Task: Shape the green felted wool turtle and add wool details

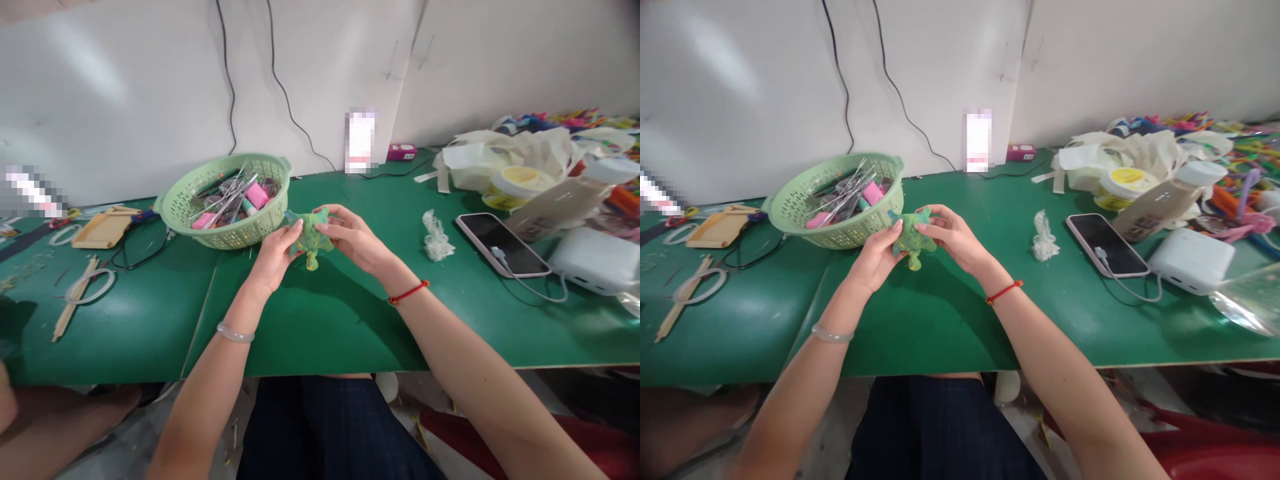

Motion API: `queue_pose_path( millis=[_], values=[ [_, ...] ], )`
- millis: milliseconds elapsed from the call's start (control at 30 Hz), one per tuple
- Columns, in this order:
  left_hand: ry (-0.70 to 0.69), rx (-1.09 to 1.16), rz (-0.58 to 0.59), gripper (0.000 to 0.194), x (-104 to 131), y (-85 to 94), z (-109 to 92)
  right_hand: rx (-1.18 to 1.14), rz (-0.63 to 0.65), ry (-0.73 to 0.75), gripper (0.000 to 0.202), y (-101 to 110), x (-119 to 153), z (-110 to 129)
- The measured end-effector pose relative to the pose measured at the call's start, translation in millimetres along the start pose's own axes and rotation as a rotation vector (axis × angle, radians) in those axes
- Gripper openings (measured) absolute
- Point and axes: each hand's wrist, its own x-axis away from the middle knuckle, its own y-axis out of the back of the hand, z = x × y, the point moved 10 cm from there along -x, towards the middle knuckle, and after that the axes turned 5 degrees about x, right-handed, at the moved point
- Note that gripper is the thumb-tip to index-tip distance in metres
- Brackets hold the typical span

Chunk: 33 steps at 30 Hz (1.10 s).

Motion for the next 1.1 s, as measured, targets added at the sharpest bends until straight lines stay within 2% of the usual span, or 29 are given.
queue_pose_path(
  millis=[167,533,733,1100],
  values=[
    [0.005,-0.004,0.006,0.033,-0.1,0.5,1.0,0.036,0.008,0.012,0.044,0.7,0.3,1.6],
    [-0.005,-0.025,0.033,0.047,-0.7,-1.6,2.2,0.015,0.001,0.01,0.048,-0.6,-0.9,-1.0],
    [-0.005,0.009,0.008,0.04,-1.7,1.6,2.5,0.013,0.016,0.018,0.047,-2.4,-0.1,1.7],
    [-0.008,-0.011,0.01,0.038,-0.2,1.3,3.2,0.029,0.04,0.04,0.046,-4.6,-0.6,1.5]
  ],
)
